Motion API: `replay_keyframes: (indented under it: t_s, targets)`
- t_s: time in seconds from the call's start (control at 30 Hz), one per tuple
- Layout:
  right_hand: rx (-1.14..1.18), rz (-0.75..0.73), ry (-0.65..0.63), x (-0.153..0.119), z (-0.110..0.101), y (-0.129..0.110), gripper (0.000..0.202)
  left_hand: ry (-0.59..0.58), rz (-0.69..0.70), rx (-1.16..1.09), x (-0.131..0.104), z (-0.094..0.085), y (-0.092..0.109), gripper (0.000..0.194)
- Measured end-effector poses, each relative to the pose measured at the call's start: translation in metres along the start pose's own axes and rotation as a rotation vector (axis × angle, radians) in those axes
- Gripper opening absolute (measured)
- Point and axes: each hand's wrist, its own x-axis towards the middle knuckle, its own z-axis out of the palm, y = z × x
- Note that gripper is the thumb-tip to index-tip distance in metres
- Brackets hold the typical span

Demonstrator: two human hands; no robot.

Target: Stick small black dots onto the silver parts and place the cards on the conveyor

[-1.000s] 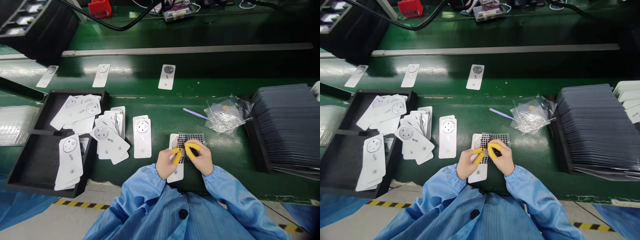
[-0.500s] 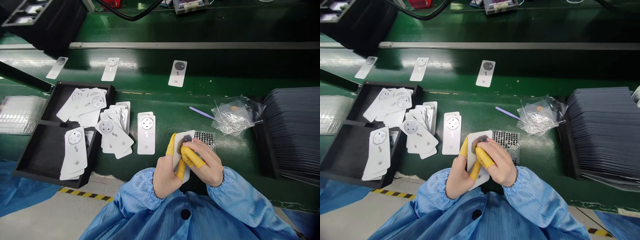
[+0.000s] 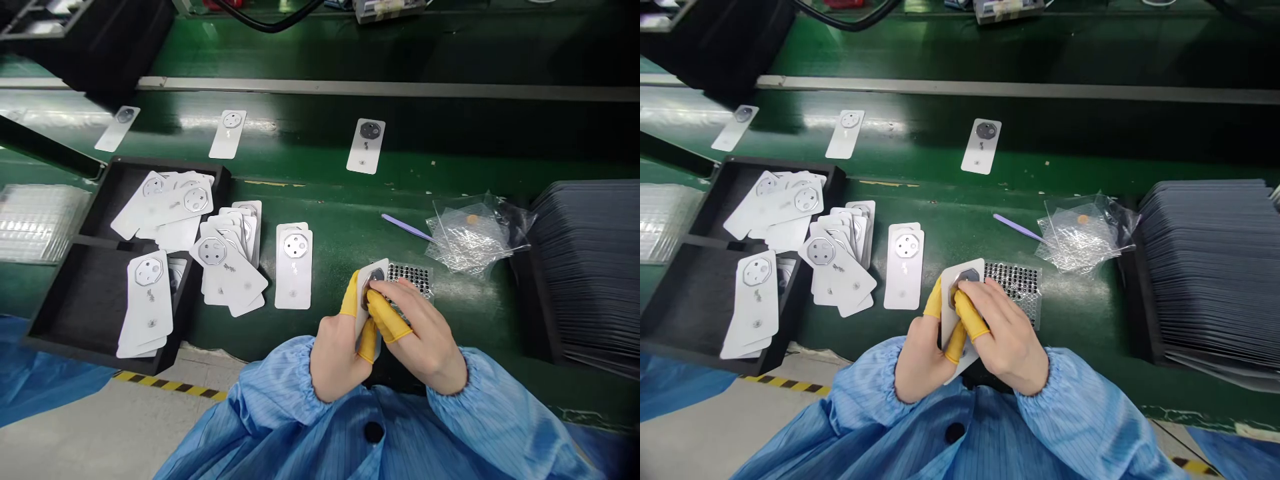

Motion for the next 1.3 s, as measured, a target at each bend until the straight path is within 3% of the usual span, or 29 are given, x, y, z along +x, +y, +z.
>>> replay_keyframes:
  t_s: [0.1,0.2,0.3,0.4,0.57,0.77,1.0,1.3]
  targets:
    - [-0.131,-0.026,-0.104,0.0,0.0,-0.01,0.033,0.042,-0.002,0.071,-0.001,0.001,-0.001,0.006]
    - [-0.141,-0.023,-0.147,-0.004,0.001,-0.015,0.039,0.058,-0.015,0.076,-0.002,0.002,0.0,0.008]
    - [-0.005,-0.028,-0.082,-0.009,0.005,-0.013,0.043,0.006,-0.046,-0.045,-0.001,0.001,0.002,0.012]
    - [0.125,-0.012,0.008,-0.012,0.007,-0.009,0.046,-0.024,-0.056,-0.194,0.0,-0.001,0.004,0.029]
    - [0.136,0.004,0.122,-0.012,0.007,-0.008,0.047,-0.026,-0.021,-0.294,0.001,-0.003,0.008,0.046]
    - [0.088,-0.016,0.132,-0.009,0.004,-0.008,0.045,0.011,0.012,-0.289,0.001,-0.003,0.011,0.035]
    - [-0.006,0.009,0.072,-0.007,0.002,-0.021,0.058,0.051,0.021,-0.151,-0.003,-0.001,0.01,0.003]
    - [0.008,0.027,0.1,-0.008,0.002,-0.022,0.058,0.099,0.109,-0.123,-0.002,0.001,0.01,0.01]
